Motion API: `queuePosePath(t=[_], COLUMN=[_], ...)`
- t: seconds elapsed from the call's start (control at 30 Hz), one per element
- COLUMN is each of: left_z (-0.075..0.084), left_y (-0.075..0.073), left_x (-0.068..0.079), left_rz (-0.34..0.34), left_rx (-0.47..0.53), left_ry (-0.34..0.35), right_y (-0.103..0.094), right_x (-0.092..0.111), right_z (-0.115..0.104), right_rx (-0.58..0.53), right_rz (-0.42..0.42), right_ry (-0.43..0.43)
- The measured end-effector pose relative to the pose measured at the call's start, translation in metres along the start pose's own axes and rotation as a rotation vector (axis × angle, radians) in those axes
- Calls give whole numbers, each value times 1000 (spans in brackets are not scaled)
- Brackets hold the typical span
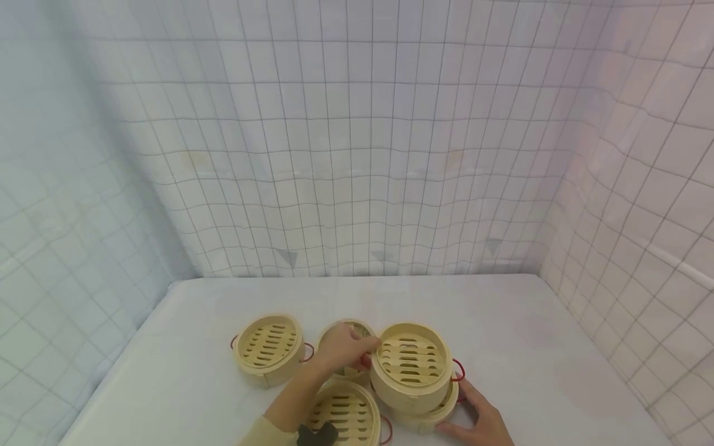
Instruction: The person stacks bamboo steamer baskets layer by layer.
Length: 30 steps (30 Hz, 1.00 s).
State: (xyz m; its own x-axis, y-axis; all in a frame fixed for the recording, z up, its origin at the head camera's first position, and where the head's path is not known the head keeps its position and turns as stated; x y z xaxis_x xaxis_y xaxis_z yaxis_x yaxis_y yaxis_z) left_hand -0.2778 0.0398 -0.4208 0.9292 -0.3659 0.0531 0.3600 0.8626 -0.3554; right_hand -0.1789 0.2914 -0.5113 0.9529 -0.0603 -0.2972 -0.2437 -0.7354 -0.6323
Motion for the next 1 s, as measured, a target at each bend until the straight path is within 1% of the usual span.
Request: queuePosePath(t=[0.1, 0.27, 0.33, 0.43, 0.6, 0.83, 1.0], left_z=[-1, -1, -1, -1, -5, -8, -9], left_y=[3, 6, 7, 8, 10, 14, 16], left_x=[0, 0, -1, -1, -3, -5, -5], left_rz=[8, 14, 14, 13, 13, 16, 10], left_rx=[-28, -62, -78, -97, -77, -56, -48], left_ry=[3, 3, 10, 21, 19, 1, -10], right_y=[1, 0, 0, 0, 0, 0, 0], right_x=[1, 0, 0, 0, 1, 2, 1], right_z=[0, 0, 0, 1, 2, 1, 0], right_rx=[6, -9, -1, 27, 60, 87, 79], right_rz=[7, 24, 22, 8, -16, -2, -25], right_ry=[0, -32, -24, 14, 72, 74, 112])
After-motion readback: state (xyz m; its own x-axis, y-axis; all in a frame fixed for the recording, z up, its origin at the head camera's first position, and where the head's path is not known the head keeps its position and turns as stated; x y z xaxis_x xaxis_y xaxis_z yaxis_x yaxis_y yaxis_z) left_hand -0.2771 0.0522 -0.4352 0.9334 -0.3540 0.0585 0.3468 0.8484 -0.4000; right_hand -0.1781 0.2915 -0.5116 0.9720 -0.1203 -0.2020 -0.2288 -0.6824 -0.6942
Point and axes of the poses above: each hand's wrist, its own x-axis away from the middle knuckle, its own y-axis out of the palm, z = x × y, the point moved 7 cm from there along -x, towards the middle knuckle
